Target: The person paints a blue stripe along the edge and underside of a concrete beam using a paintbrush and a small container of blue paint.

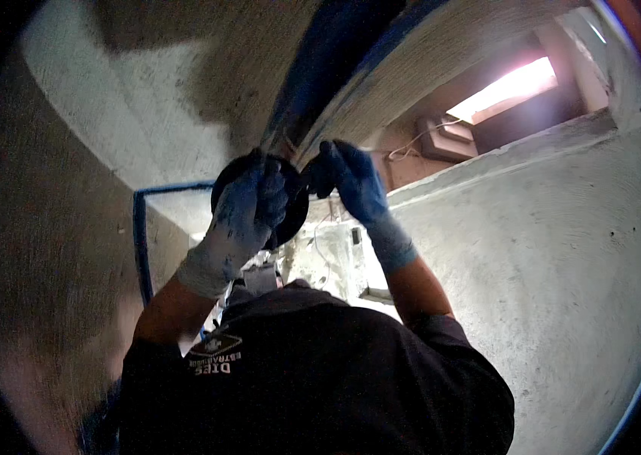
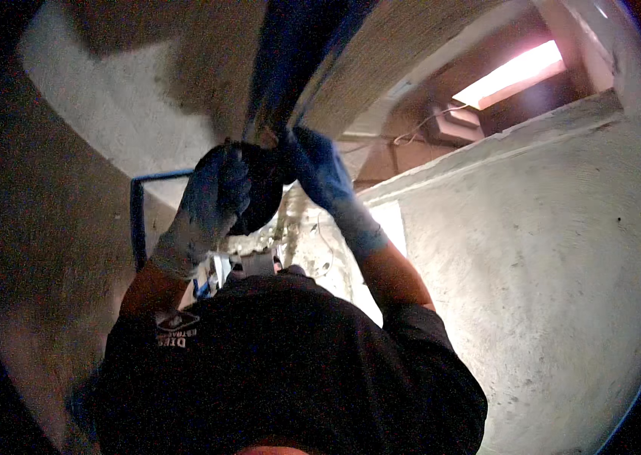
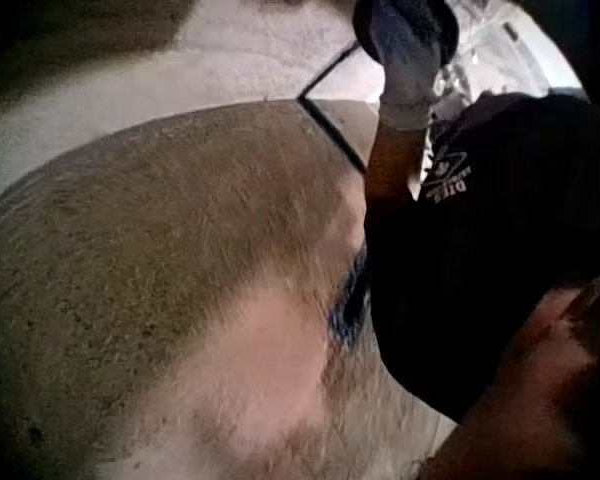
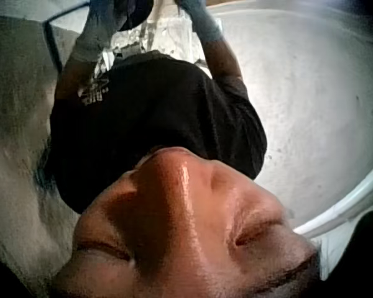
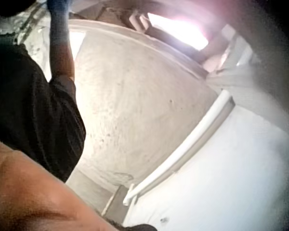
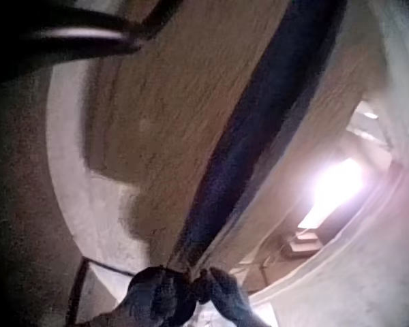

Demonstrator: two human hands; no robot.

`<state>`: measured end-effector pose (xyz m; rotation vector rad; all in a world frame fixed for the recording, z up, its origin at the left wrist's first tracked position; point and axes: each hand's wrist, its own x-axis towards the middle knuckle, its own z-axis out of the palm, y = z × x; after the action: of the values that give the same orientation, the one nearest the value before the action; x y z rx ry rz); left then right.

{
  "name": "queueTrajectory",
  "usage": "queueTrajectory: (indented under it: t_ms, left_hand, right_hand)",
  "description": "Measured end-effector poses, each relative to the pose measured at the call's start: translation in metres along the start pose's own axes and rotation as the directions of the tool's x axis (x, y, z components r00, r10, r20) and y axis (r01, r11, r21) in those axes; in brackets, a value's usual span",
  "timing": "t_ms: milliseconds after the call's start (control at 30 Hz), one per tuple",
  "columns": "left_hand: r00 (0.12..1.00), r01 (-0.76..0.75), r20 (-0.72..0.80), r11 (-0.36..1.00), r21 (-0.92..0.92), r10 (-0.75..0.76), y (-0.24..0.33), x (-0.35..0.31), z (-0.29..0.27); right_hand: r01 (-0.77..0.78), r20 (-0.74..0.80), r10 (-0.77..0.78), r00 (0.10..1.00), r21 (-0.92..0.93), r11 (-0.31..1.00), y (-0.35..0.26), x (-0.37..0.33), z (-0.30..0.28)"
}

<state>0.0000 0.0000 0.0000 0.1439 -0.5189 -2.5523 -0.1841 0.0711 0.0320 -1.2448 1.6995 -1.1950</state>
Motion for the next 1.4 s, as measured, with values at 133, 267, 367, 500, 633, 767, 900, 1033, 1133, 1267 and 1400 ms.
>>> queueTrajectory:
  t_ms: [133,267,367,500,633,767,900,1033,1133,1267,1400]
  left_hand:
    - [0.969,0.062,-0.246,0.993,0.102,-0.035,-0.003,0.000,0.022]
    - [0.974,0.125,-0.181,0.988,-0.088,-0.139,0.005,-0.001,0.022]
    - [0.978,0.034,-0.210,0.993,0.110,-0.010,-0.012,0.003,0.016]
    - [0.950,0.132,-0.273,0.986,-0.097,-0.154,-0.012,-0.003,0.028]
    - [0.952,0.117,-0.272,0.988,-0.097,-0.140,-0.010,-0.006,0.017]
    - [0.952,0.136,-0.260,0.985,-0.104,-0.159,-0.017,-0.005,0.018]
    - [0.950,0.133,-0.263,0.980,-0.147,-0.168,-0.024,-0.004,0.003]
    - [0.959,0.098,-0.252,0.987,-0.129,-0.128,-0.021,-0.008,-0.005]
    - [0.953,0.124,-0.257,0.981,-0.147,-0.159,-0.022,-0.007,-0.006]
    - [0.920,0.081,-0.372,0.988,-0.133,-0.126,-0.021,-0.007,0.000]
    - [0.922,0.095,-0.362,0.987,-0.129,-0.136,-0.022,-0.007,-0.014]
  right_hand:
    - [0.102,0.073,-0.083,0.994,-0.311,0.945,0.013,-0.013,0.011]
    - [-0.057,-0.007,0.058,0.998,0.038,0.998,-0.002,-0.022,0.014]
    - [0.039,-0.048,-0.037,0.998,0.033,0.999,-0.005,-0.019,-0.005]
    - [0.399,-0.188,-0.384,0.904,0.044,0.916,-0.064,-0.025,-0.048]
    - [0.661,-0.268,-0.788,0.555,-0.434,0.613,-0.163,-0.001,-0.064]
    - [0.590,0.143,-0.834,0.533,-0.770,0.245,-0.222,0.020,-0.100]
    - [0.496,0.240,-0.770,0.591,-0.861,0.112,-0.226,0.037,-0.112]
    - [0.466,0.251,-0.769,0.588,-0.882,0.068,-0.240,0.032,-0.102]
    - [0.562,0.389,-0.781,0.489,-0.825,-0.059,-0.243,0.040,-0.102]
    - [0.583,0.300,-0.712,0.635,-0.790,0.187,-0.240,0.054,-0.131]
    - [0.612,0.251,-0.719,0.648,-0.734,0.294,-0.241,0.052,-0.122]
